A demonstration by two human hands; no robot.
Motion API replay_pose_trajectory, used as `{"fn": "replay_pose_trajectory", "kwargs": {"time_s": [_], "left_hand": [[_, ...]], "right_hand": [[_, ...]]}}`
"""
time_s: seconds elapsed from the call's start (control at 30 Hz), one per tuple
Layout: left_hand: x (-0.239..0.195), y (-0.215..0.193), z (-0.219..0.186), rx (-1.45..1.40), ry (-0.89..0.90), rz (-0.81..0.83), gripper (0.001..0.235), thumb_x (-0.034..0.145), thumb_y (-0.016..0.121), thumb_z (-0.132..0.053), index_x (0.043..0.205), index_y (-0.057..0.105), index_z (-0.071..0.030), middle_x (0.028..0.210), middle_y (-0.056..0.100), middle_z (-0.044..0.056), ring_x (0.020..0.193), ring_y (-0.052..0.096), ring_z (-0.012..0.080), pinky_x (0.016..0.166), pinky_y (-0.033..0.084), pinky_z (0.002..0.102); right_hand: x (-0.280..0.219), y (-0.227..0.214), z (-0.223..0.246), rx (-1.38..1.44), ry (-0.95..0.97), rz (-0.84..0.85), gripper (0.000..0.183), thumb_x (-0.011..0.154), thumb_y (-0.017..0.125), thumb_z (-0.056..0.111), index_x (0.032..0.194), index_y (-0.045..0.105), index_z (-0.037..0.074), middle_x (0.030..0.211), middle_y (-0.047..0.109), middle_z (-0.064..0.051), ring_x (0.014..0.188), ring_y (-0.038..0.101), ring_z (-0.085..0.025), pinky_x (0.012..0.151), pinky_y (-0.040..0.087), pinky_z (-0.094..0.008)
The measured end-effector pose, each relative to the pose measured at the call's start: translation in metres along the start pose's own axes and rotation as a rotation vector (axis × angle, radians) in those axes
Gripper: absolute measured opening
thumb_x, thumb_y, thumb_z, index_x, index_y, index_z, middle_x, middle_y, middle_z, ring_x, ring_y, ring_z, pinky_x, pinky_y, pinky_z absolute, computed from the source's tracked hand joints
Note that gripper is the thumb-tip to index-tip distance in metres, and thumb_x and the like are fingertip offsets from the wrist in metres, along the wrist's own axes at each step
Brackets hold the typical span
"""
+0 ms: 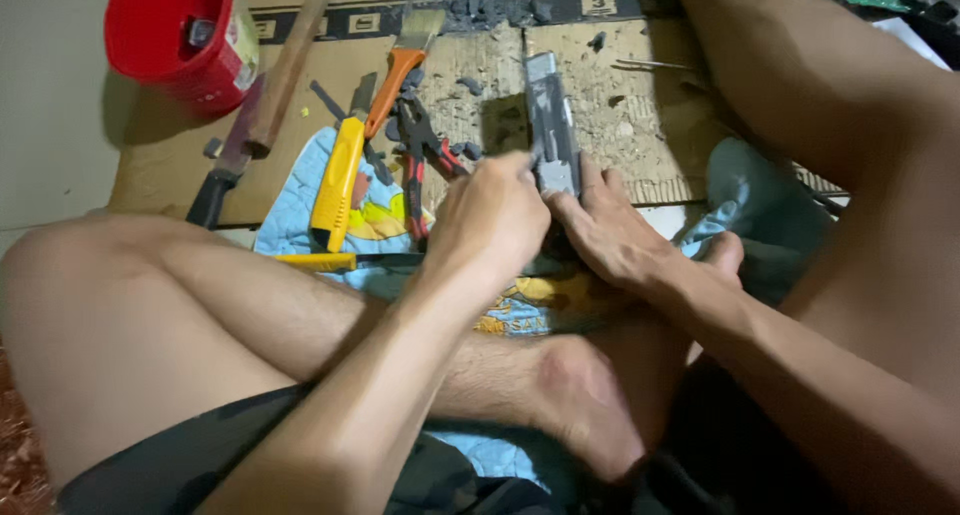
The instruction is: The person sits on the floor and uses pliers to pry open the casing of a small electronic device. They remove the outer shell to reveal the internal circuit board and components, then continue to manipulate the device with their hands.
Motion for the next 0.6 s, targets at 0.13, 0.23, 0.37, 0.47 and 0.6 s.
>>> {"fn": "replay_pose_trajectory", "kwargs": {"time_s": [0.13, 0.23, 0.37, 0.47, 0.6], "left_hand": [[0.028, -0.005, -0.008, 0.047, -0.036, 0.028, 0.049, 0.098, 0.034, -0.025, 0.137, 0.065, -0.02, 0.13, 0.067, 0.019, 0.133, 0.056, 0.038, 0.11, 0.045, 0.053], [0.034, -0.004, -0.003, -0.051, -0.029, 0.024, 0.051, 0.095, 0.034, -0.028, 0.134, 0.066, -0.023, 0.132, 0.067, 0.017, 0.135, 0.055, 0.0385, 0.111, 0.045, 0.055], [0.029, -0.004, -0.007, -0.041, -0.082, 0.028, 0.052, 0.096, 0.033, -0.031, 0.139, 0.062, -0.029, 0.137, 0.065, 0.014, 0.137, 0.053, 0.0352, 0.112, 0.043, 0.051], [0.029, 0.004, -0.006, -0.075, -0.09, 0.001, 0.053, 0.096, 0.032, -0.029, 0.14, 0.062, -0.025, 0.135, 0.065, 0.016, 0.134, 0.055, 0.0368, 0.111, 0.044, 0.051], [0.019, 0.009, -0.013, -0.13, -0.073, -0.044, 0.05, 0.096, 0.034, -0.023, 0.137, 0.062, -0.016, 0.133, 0.066, 0.019, 0.131, 0.057, 0.0397, 0.109, 0.046, 0.053]], "right_hand": [[-0.006, -0.005, 0.004, 0.022, 0.002, -0.026, 0.089, 0.086, 0.037, 0.064, 0.159, 0.019, 0.017, 0.136, 0.04, -0.026, 0.131, 0.047, -0.053, 0.11, 0.04, -0.063], [-0.004, -0.002, 0.002, 0.02, -0.009, -0.02, 0.082, 0.088, 0.037, 0.057, 0.157, 0.022, 0.014, 0.136, 0.04, -0.028, 0.131, 0.047, -0.054, 0.11, 0.039, -0.063], [-0.002, -0.003, -0.005, -0.002, -0.018, -0.034, 0.078, 0.087, 0.039, 0.061, 0.151, 0.029, 0.017, 0.133, 0.042, -0.026, 0.124, 0.051, -0.054, 0.105, 0.042, -0.063], [-0.001, 0.0, -0.005, -0.018, -0.063, -0.016, 0.078, 0.091, 0.031, 0.055, 0.155, 0.023, 0.012, 0.133, 0.041, -0.028, 0.124, 0.051, -0.055, 0.102, 0.044, -0.065], [-0.007, -0.005, 0.008, -0.044, -0.1, 0.0, 0.082, 0.094, 0.022, 0.054, 0.163, 0.009, 0.011, 0.131, 0.04, -0.026, 0.119, 0.052, -0.053, 0.097, 0.048, -0.063]]}}
Point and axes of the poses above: each hand's wrist, its own x-axis towards the middle knuckle, its own y-axis out of the palm, z = x × y, the point moved 2 cm from there along x, towards the middle knuckle
